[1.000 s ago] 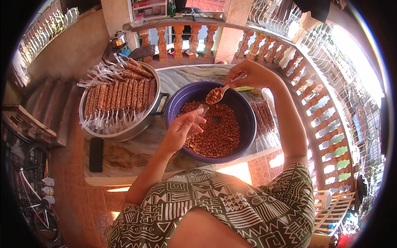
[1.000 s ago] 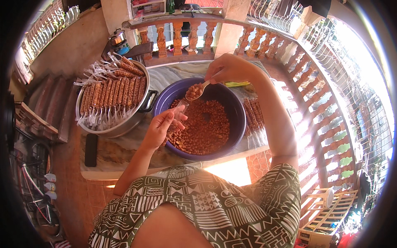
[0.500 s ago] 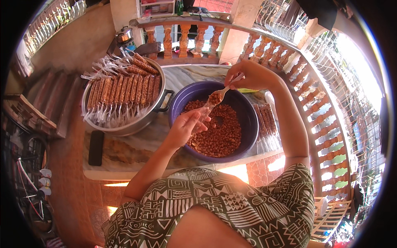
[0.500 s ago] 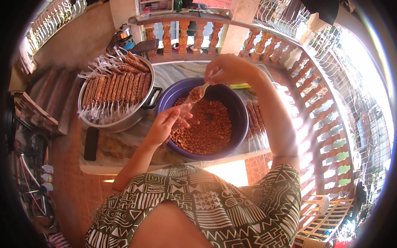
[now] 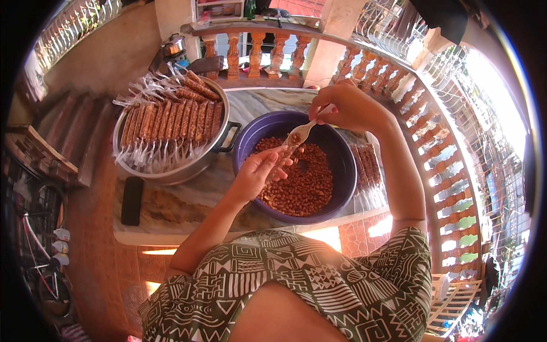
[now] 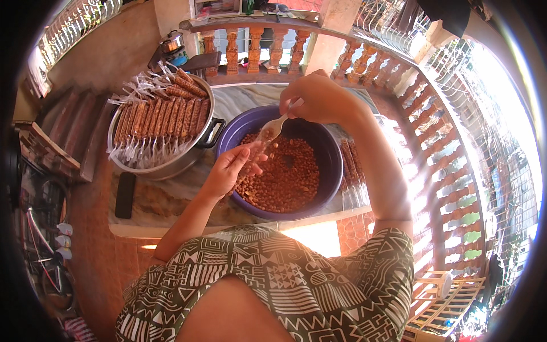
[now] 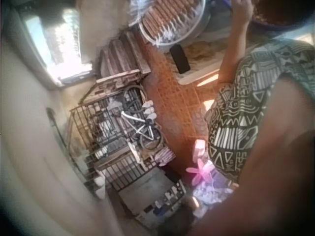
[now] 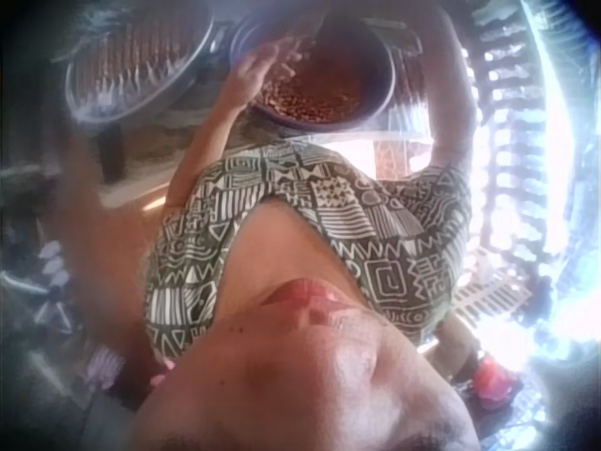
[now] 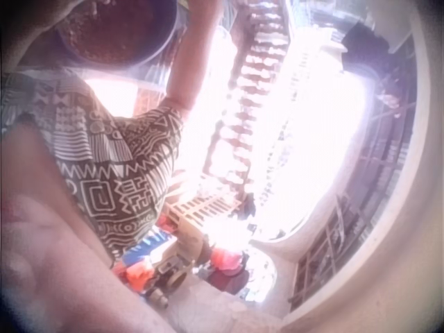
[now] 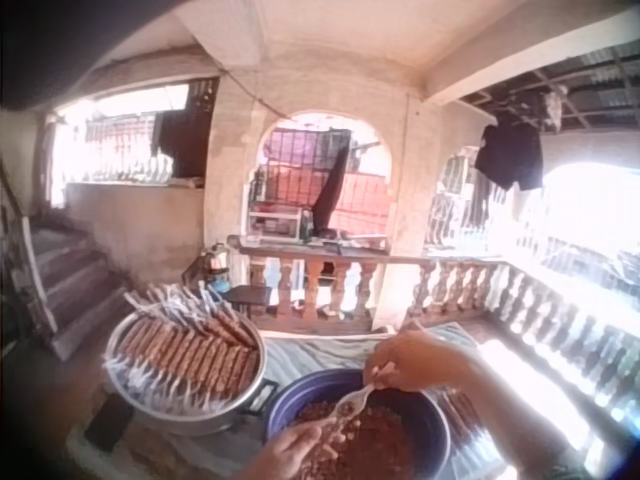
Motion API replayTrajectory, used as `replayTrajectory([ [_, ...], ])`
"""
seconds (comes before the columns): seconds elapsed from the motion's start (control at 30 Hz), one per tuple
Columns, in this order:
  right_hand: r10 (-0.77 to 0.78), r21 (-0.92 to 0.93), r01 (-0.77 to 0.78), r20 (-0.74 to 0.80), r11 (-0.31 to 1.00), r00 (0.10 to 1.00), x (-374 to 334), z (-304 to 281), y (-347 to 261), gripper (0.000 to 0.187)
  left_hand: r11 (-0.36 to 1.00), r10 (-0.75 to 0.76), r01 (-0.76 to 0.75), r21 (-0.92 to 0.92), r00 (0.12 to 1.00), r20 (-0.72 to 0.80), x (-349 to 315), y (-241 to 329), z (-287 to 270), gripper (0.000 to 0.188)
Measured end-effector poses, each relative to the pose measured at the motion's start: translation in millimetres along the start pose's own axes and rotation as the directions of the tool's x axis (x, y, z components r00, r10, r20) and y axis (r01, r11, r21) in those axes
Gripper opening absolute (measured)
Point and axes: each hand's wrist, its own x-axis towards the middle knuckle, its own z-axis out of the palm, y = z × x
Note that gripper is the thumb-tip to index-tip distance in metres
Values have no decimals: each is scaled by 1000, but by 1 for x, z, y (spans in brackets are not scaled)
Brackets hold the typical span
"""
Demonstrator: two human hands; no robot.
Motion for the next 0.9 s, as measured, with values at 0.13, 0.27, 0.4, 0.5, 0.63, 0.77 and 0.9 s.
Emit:
replayTrajectory([
  [0.13, -9, -5, 9, -60, 1000, 998, -2, 2, -6, 8, 1000, 15, -15, -24, 1000, -19, -1, 1, 2, 40],
  [0.27, -55, -55, 46, -172, 997, 984, -7, -5, -16, 8, 997, 70, -71, -27, 997, -25, -3, -1, -1, 40],
  [0.4, -43, 57, 60, -251, 997, 967, -11, -7, 10, 10, 988, 155, -154, 22, 986, -56, -8, 3, -1, 41],
  [0.5, 77, 136, -50, -199, 989, 977, -9, 20, 27, 11, 982, 188, -187, 25, 978, -91, -16, 8, -3, 43],
  [0.63, 91, 7, -92, 90, 996, 992, 7, 111, 51, 11, 969, 243, -237, 67, 964, -103, -22, 21, 2, 45],
  [0.77, 62, 186, -116, 271, 976, 961, 18, 193, 41, 16, 961, 260, -249, 121, 962, -85, -21, 22, 0, 46],
  [0.9, -17, 445, -110, 273, 889, 962, 17, 199, 36, 21, 963, 241, -223, 151, 964, -116, -18, 19, 1, 47],
])
